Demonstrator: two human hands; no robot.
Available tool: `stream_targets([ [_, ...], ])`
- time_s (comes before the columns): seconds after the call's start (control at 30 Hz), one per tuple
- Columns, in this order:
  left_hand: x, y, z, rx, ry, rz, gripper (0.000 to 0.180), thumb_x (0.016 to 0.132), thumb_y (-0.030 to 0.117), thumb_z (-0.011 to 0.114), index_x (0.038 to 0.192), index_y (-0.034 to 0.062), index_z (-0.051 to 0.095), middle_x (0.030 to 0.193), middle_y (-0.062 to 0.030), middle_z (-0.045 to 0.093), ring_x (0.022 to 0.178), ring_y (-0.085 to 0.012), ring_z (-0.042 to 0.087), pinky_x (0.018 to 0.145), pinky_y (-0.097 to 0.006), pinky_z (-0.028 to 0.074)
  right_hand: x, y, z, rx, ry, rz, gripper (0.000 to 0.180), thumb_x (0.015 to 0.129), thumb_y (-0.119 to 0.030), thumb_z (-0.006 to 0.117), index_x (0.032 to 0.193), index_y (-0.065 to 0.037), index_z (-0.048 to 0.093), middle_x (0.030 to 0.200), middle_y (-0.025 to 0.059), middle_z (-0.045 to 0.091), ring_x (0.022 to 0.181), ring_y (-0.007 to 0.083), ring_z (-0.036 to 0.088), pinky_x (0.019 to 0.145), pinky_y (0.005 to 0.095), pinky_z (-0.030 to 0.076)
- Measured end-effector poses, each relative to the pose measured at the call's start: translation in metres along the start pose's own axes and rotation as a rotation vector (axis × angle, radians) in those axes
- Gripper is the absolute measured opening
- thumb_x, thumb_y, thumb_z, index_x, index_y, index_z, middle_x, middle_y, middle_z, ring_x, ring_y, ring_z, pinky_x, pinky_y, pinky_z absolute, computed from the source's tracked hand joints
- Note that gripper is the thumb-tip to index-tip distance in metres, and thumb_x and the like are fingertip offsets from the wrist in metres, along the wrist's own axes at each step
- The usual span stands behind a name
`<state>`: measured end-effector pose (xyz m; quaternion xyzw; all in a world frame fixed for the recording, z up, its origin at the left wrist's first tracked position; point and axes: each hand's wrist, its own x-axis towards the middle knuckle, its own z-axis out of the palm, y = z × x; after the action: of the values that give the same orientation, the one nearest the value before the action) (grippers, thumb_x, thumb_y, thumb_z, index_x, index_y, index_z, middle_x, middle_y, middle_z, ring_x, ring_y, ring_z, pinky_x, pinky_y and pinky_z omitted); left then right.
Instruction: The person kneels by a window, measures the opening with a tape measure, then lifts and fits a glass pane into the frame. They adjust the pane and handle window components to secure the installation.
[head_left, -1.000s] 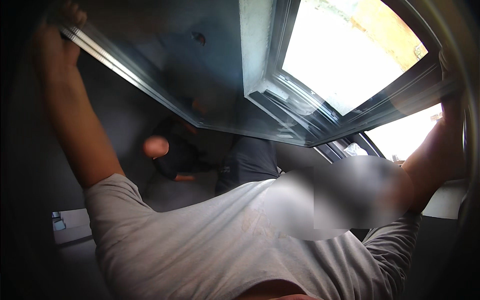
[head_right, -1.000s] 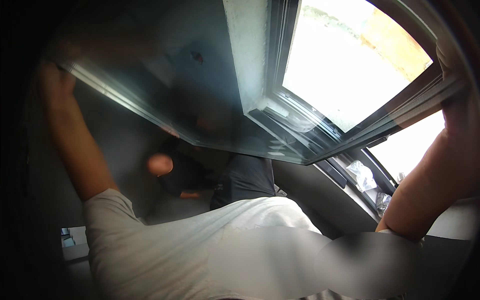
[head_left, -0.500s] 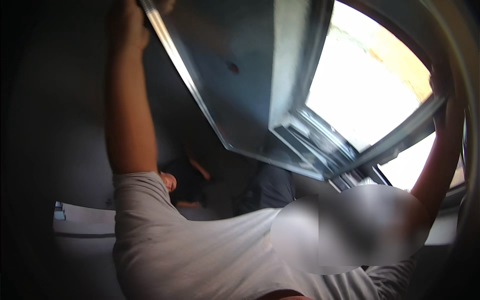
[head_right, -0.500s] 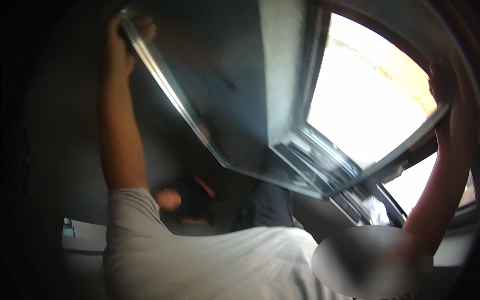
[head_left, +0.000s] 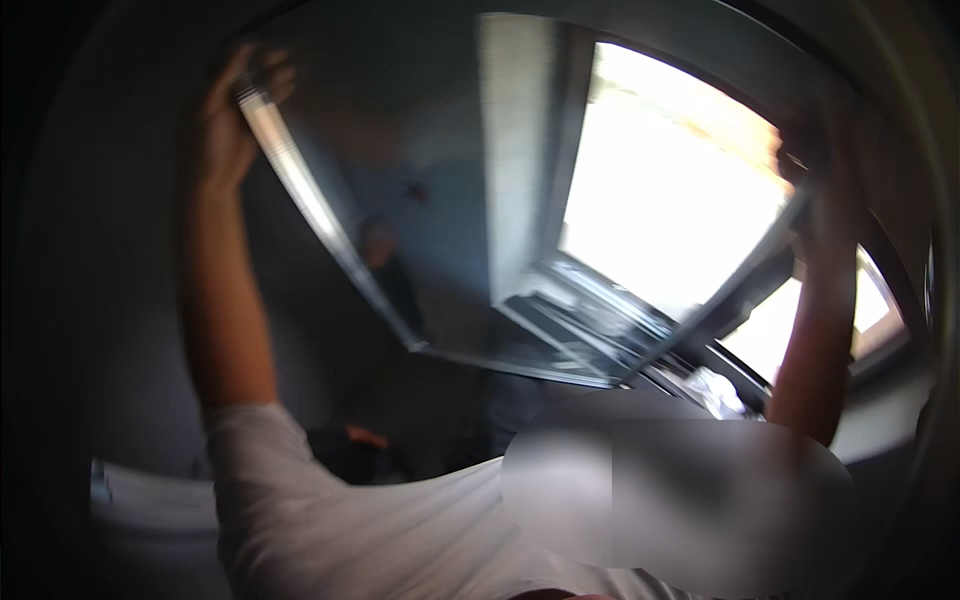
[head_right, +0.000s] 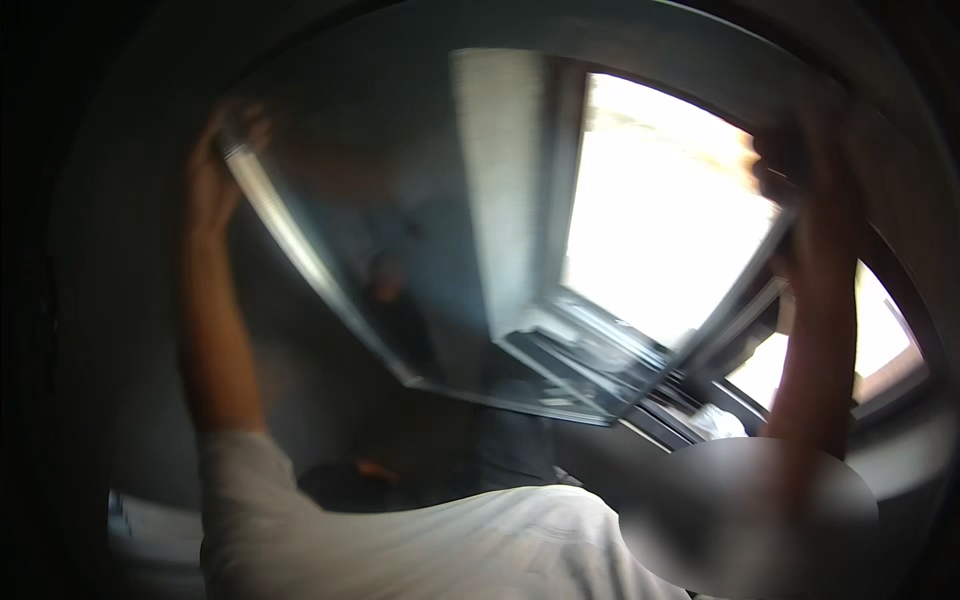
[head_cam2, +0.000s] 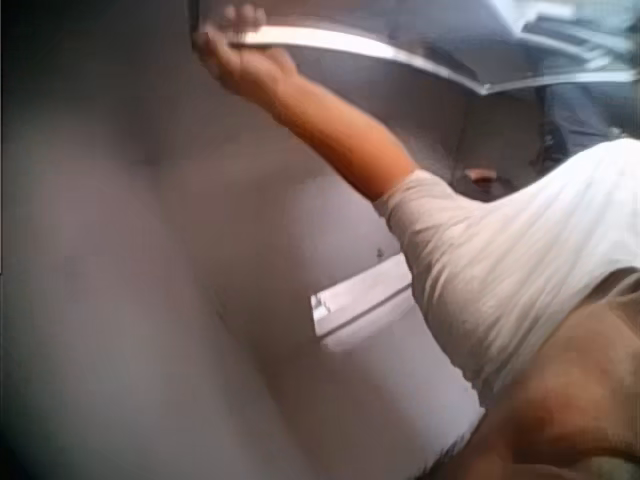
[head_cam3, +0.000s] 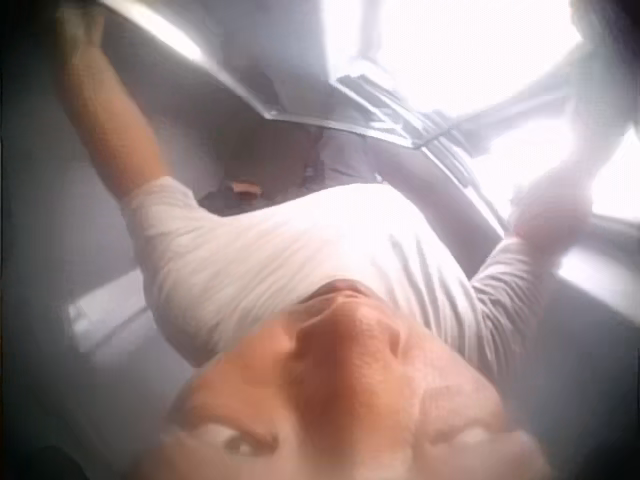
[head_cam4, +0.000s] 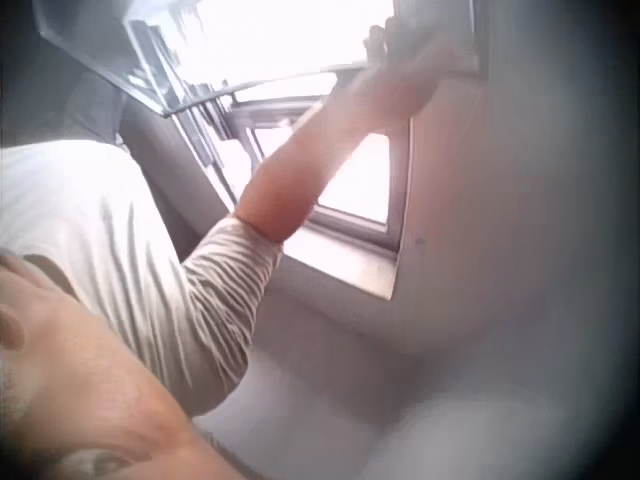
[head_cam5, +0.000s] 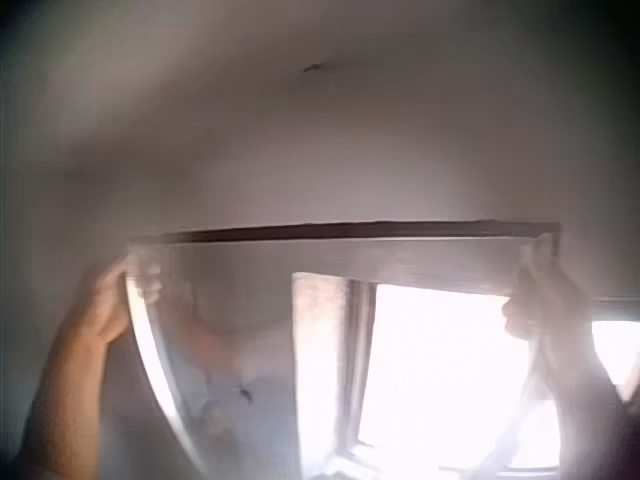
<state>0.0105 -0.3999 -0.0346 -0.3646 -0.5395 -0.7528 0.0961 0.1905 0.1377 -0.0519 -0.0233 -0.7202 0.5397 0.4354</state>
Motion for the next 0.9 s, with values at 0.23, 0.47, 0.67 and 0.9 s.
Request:
stream_targets([
  [0.23,-0.007,0.017,-0.001,-0.076,-0.155,0.029,0.044,0.100,0.028,0.044,0.136,0.0012,0.045,0.126,-0.0180,0.057,0.116,-0.0258,0.058,0.100,-0.038,0.047,-0.009,-0.038,0.018,0.187,-0.063,-0.150,0.042,0.095,-0.042,0.055,0.101,-0.001,0.062,0.075,0.0105,0.067,0.061,0.0163,0.066,0.057,0.0259,0.053],
  [0.47,-0.006,-0.007,-0.008,0.317,0.258,0.083,0.056,0.093,0.040,0.060,0.134,0.0033,0.049,0.117,-0.0106,0.060,0.107,-0.0174,0.060,0.091,-0.030,0.048,-0.018,-0.072,0.022,0.315,-0.064,-0.006,0.024,0.086,-0.024,0.053,0.089,-0.001,0.059,0.077,0.0142,0.066,0.062,0.0245,0.064,0.060,0.0351,0.054],
  [0.67,-0.018,0.002,-0.022,0.273,0.263,0.096,0.051,0.096,0.037,0.056,0.137,0.0086,0.047,0.121,-0.0071,0.058,0.110,-0.0156,0.058,0.093,-0.030,0.046,-0.013,-0.090,0.022,0.328,-0.039,0.166,0.019,0.080,-0.016,0.051,0.088,0.000,0.057,0.074,0.0151,0.063,0.063,0.0263,0.063,0.062,0.0405,0.053],
  [0.9,-0.020,-0.005,-0.003,0.400,0.308,0.131,0.051,0.097,0.038,0.053,0.138,0.0096,0.046,0.122,-0.0071,0.058,0.111,-0.0160,0.057,0.096,-0.030,0.044,-0.008,-0.078,0.007,0.176,-0.170,0.053,0.027,0.089,-0.025,0.053,0.098,0.000,0.058,0.078,0.0141,0.064,0.068,0.0231,0.066,0.065,0.0359,0.055],
])
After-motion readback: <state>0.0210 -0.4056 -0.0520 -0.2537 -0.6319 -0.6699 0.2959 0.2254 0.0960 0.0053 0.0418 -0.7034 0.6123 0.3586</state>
